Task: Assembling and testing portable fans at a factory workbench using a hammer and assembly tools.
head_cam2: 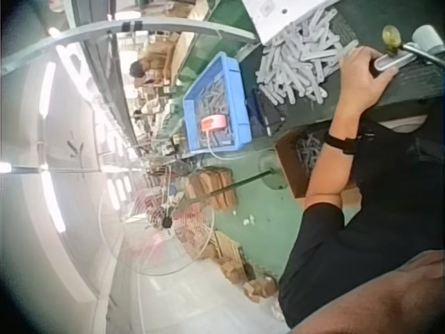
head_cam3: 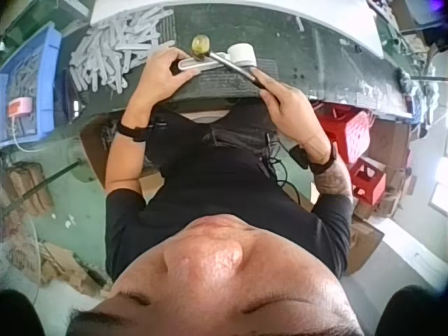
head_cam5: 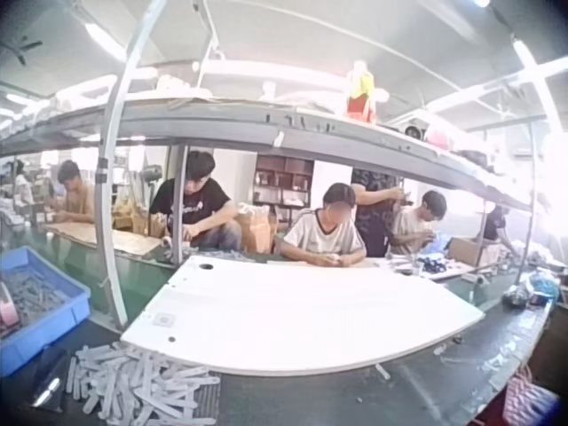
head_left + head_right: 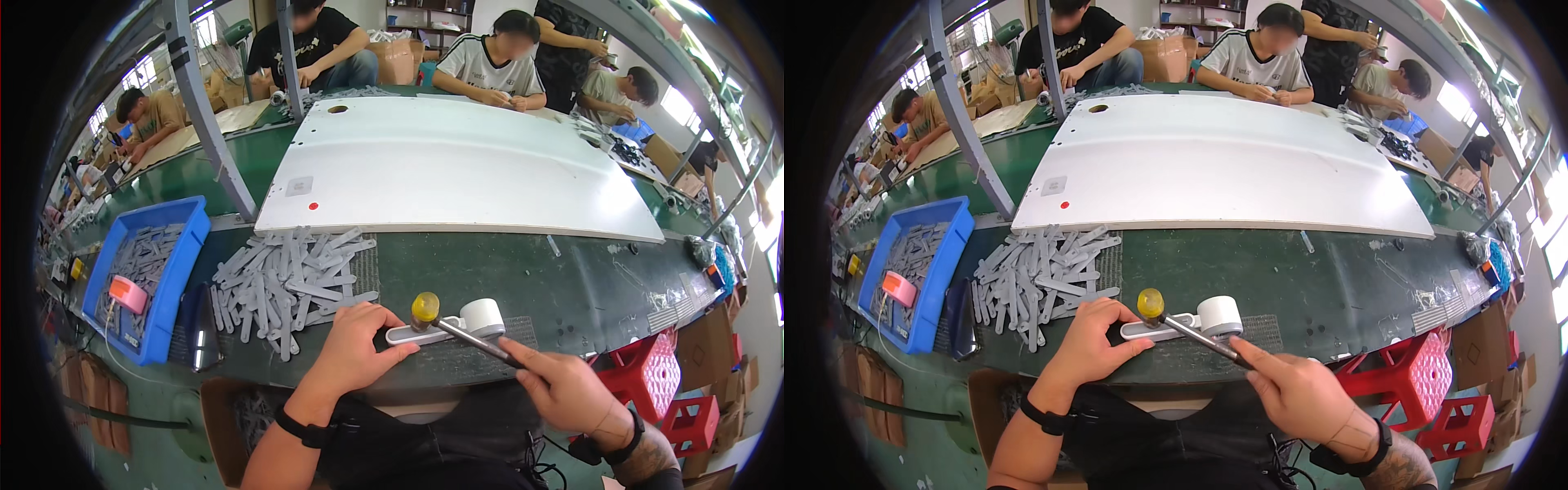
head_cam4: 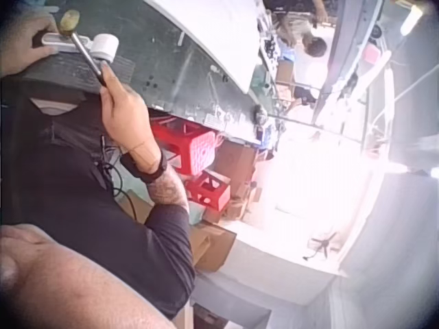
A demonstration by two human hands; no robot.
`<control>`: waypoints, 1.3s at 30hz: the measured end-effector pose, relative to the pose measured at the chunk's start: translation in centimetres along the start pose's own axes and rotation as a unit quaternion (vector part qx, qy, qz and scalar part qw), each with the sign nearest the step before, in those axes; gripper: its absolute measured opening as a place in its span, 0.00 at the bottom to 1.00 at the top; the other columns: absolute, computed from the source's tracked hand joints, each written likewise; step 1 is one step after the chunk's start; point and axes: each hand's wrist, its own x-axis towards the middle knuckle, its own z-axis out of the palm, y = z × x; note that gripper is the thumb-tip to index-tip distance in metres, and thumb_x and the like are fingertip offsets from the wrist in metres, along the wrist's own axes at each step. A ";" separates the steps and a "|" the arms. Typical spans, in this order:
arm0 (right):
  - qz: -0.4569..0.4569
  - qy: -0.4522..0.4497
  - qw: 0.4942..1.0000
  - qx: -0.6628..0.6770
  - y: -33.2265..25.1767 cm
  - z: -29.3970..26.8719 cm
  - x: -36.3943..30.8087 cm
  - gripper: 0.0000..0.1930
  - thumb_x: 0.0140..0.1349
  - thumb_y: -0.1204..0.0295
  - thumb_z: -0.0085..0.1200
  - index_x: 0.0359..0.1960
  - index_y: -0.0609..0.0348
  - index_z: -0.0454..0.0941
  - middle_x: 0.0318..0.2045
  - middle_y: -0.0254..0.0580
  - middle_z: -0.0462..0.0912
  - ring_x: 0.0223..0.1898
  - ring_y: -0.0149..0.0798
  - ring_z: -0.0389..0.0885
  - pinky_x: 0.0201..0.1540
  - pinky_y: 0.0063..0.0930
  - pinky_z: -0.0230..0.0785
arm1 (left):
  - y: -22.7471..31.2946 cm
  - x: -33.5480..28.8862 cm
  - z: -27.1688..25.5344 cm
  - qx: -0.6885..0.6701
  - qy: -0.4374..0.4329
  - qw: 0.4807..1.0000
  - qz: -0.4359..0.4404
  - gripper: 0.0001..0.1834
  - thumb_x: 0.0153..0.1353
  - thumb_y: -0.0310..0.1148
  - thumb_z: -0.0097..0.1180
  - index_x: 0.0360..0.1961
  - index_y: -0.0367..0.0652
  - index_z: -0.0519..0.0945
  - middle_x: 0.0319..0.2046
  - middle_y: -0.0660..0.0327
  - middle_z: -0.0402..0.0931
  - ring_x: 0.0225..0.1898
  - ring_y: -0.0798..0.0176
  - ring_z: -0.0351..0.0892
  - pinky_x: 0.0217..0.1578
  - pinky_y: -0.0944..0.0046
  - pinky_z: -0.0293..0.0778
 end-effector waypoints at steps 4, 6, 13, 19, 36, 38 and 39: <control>0.013 0.019 0.999 0.049 -1.3 -0.4 0.4 0.27 0.75 0.75 0.61 0.76 0.55 0.79 0.34 0.51 0.87 0.36 0.57 0.89 0.42 0.46 0.81 | 0.2 0.3 -0.1 -0.007 -0.008 1.000 -0.005 0.19 0.59 0.44 0.82 0.40 0.46 0.86 0.40 0.62 0.85 0.47 0.54 0.81 0.56 0.55 0.67; -0.035 0.079 0.990 0.111 -1.1 1.1 0.3 0.26 0.77 0.74 0.60 0.76 0.56 0.79 0.34 0.53 0.88 0.38 0.58 0.89 0.43 0.45 0.82 | -0.4 0.1 0.3 -0.004 0.002 1.000 0.003 0.19 0.58 0.44 0.83 0.40 0.46 0.86 0.40 0.62 0.85 0.47 0.55 0.81 0.56 0.55 0.67; 0.009 0.012 0.995 0.103 1.3 1.4 0.7 0.26 0.76 0.76 0.59 0.75 0.61 0.79 0.47 0.60 0.92 0.48 0.61 0.92 0.54 0.41 0.83 | -0.1 0.3 0.1 0.035 0.014 0.999 0.013 0.21 0.59 0.49 0.81 0.41 0.45 0.88 0.38 0.62 0.85 0.44 0.55 0.81 0.54 0.53 0.70; 0.152 0.197 0.960 0.131 5.8 -0.6 -1.5 0.25 0.78 0.78 0.55 0.75 0.66 0.78 0.48 0.44 0.90 0.44 0.32 0.85 0.55 0.27 0.77 | 1.2 -0.1 -0.5 -0.134 0.006 0.987 -0.087 0.14 0.62 0.37 0.81 0.43 0.43 0.90 0.30 0.65 0.82 0.29 0.68 0.79 0.33 0.65 0.73; 0.212 0.324 0.922 -0.014 14.8 1.2 -0.7 0.35 0.58 0.77 0.71 0.72 0.57 0.84 0.32 0.39 0.83 0.33 0.38 0.81 0.43 0.31 0.76 | 1.2 3.6 3.2 0.049 0.150 0.983 0.092 0.07 0.65 0.31 0.75 0.40 0.42 0.89 0.41 0.58 0.89 0.46 0.49 0.88 0.50 0.53 0.82; 0.152 0.346 0.924 -0.052 16.7 1.9 0.5 0.33 0.56 0.77 0.72 0.68 0.57 0.86 0.33 0.41 0.85 0.35 0.43 0.83 0.44 0.37 0.77 | 0.5 2.2 2.7 0.070 0.157 0.980 0.100 0.06 0.64 0.31 0.75 0.37 0.43 0.89 0.38 0.58 0.89 0.45 0.48 0.87 0.49 0.52 0.81; 0.099 0.370 0.919 -0.095 17.8 2.5 1.2 0.32 0.53 0.77 0.72 0.65 0.57 0.88 0.35 0.44 0.87 0.37 0.49 0.85 0.46 0.42 0.78 | 0.3 1.7 2.5 0.084 0.158 0.978 0.111 0.06 0.63 0.30 0.76 0.35 0.44 0.88 0.36 0.59 0.88 0.43 0.47 0.86 0.47 0.51 0.81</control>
